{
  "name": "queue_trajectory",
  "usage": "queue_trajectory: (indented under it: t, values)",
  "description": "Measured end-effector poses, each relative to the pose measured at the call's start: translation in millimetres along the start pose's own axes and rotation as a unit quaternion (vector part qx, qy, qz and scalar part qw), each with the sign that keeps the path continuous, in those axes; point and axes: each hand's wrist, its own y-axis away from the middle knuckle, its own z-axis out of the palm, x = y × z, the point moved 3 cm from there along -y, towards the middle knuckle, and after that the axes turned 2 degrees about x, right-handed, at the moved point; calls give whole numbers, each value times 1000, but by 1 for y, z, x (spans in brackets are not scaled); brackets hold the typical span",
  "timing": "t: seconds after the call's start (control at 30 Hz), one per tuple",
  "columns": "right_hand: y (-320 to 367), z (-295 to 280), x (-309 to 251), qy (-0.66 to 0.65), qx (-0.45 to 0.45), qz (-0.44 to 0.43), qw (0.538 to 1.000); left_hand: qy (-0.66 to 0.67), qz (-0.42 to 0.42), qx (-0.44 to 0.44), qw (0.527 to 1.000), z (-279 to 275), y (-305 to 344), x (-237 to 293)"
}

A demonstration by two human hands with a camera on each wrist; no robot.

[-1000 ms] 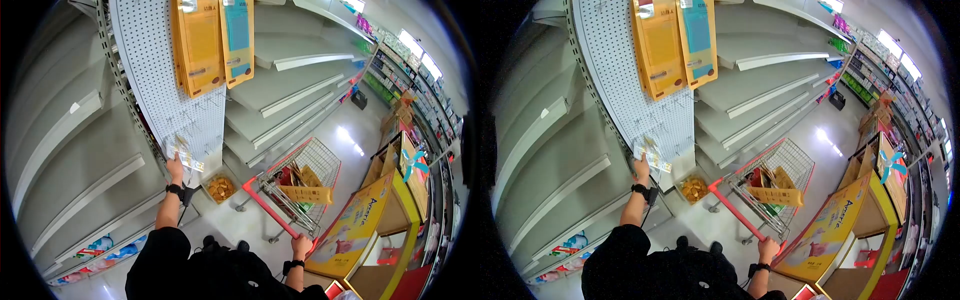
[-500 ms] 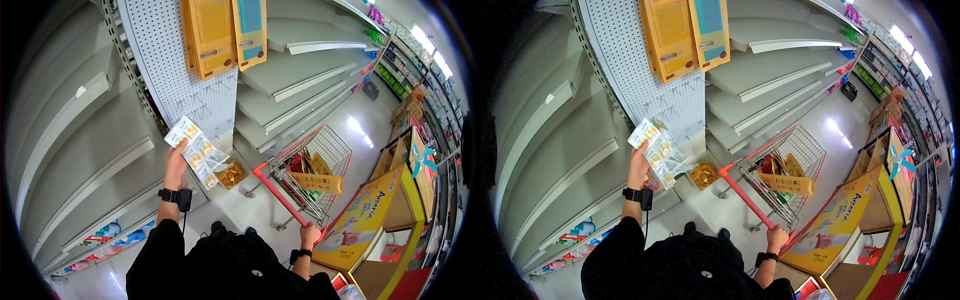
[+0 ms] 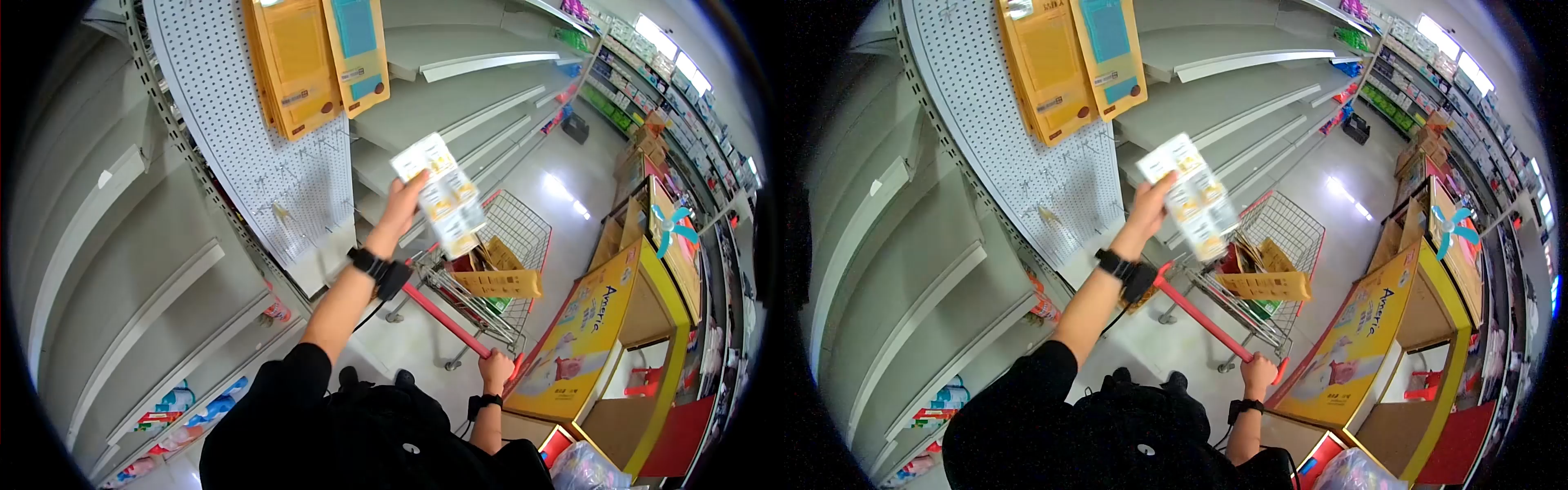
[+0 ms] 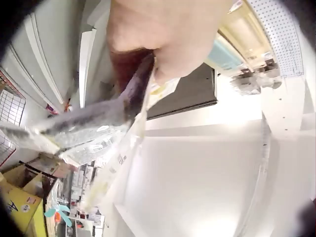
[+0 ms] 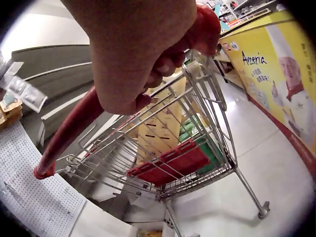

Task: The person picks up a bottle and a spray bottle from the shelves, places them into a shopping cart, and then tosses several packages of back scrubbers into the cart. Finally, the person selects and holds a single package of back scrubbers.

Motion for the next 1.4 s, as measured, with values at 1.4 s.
queue_trajectory:
  t: [1.4]
  values:
    - [0,-5,-3,0,9,-15,1000,-700,128,334,618,-237,127,69]
